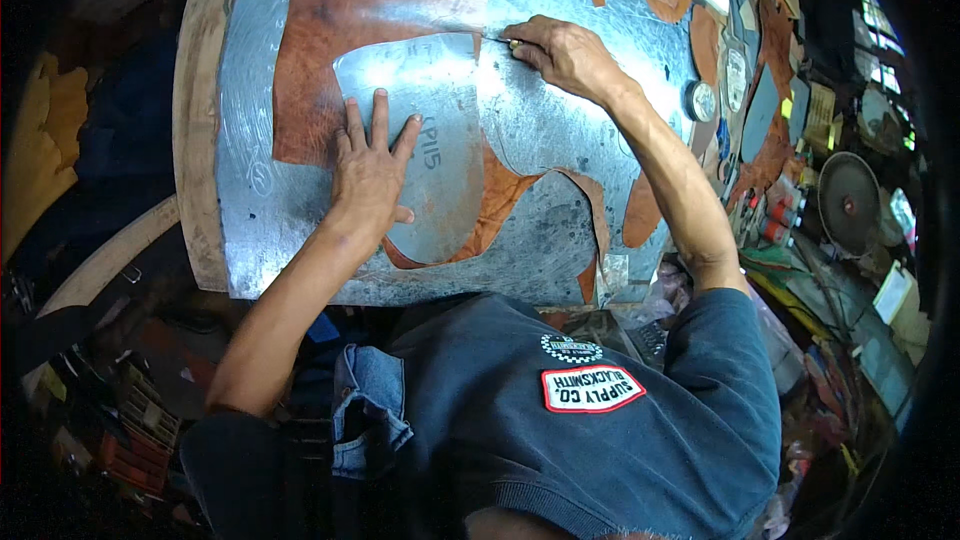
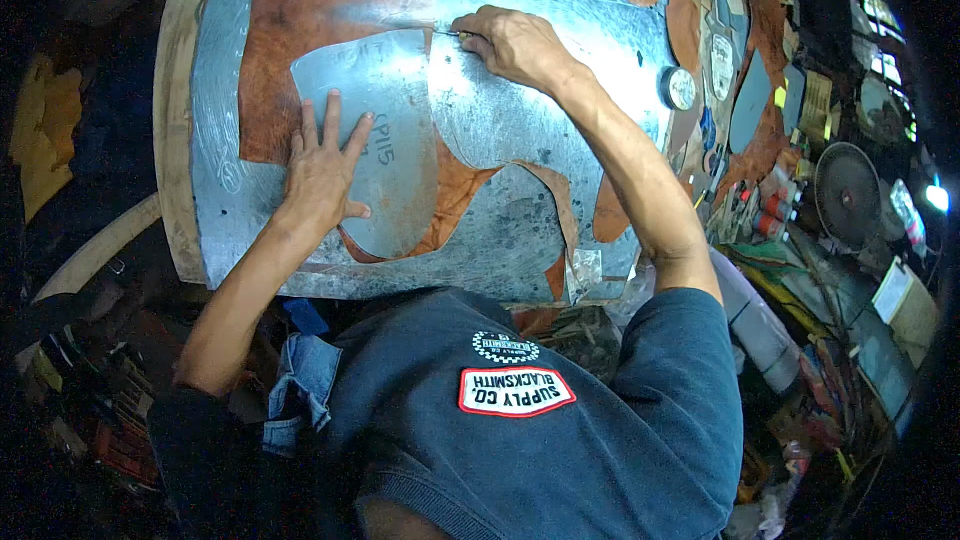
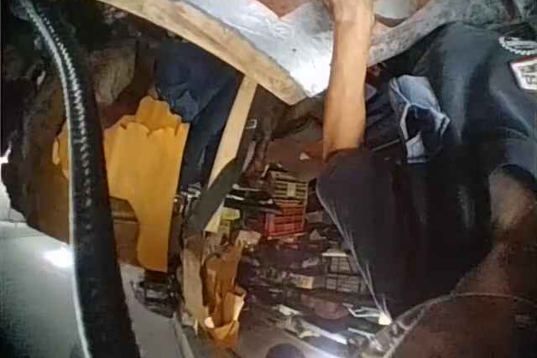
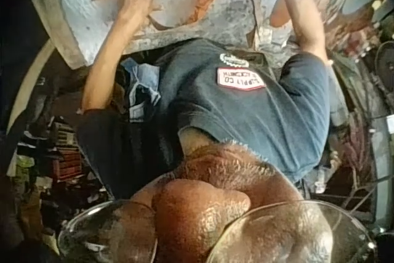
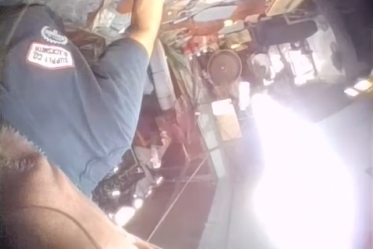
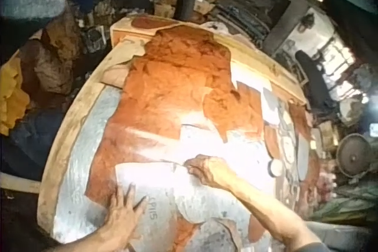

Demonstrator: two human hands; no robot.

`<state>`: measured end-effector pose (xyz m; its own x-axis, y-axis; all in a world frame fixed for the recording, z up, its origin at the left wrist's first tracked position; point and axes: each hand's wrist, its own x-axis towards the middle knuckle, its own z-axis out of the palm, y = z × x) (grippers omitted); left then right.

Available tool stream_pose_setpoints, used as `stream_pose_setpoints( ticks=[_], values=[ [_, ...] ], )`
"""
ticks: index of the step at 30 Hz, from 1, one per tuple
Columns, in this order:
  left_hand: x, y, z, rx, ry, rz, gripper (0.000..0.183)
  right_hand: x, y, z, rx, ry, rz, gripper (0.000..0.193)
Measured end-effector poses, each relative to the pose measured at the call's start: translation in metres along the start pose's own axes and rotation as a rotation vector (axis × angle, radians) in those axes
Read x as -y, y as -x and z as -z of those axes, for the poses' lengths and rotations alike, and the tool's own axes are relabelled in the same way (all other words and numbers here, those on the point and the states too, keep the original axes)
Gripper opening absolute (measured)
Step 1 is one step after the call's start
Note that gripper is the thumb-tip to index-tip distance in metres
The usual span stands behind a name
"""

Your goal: Tracing and cutting pieces from a large sheet of brown leather using metal templates and a knife.

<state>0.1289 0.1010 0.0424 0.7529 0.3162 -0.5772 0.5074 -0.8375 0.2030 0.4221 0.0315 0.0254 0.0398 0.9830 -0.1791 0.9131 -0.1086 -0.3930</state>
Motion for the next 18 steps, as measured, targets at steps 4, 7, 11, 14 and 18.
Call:
stream_pose_setpoints(
  ticks=[4,7,11,14,18],
  values=[
    [-0.002,0.000,0.000,-0.006,-0.053,-0.017,0.125,0.007,0.017,-0.019,-0.158,-0.049,-0.097,0.025],
    [0.001,-0.004,-0.002,0.003,-0.094,-0.048,0.125,-0.001,0.020,-0.034,-0.246,-0.016,-0.087,0.026],
    [0.004,-0.002,-0.006,-0.067,-0.144,-0.050,0.125,-0.005,0.015,-0.048,-0.366,-0.175,-0.068,0.038],
    [0.004,-0.008,-0.008,-0.065,-0.169,-0.045,0.127,0.016,0.030,-0.056,-0.394,-0.412,-0.277,0.038],
    [0.011,-0.010,-0.017,-0.096,-0.168,-0.056,0.127,0.062,0.047,-0.043,-0.300,-0.689,-0.542,0.035]
  ],
)
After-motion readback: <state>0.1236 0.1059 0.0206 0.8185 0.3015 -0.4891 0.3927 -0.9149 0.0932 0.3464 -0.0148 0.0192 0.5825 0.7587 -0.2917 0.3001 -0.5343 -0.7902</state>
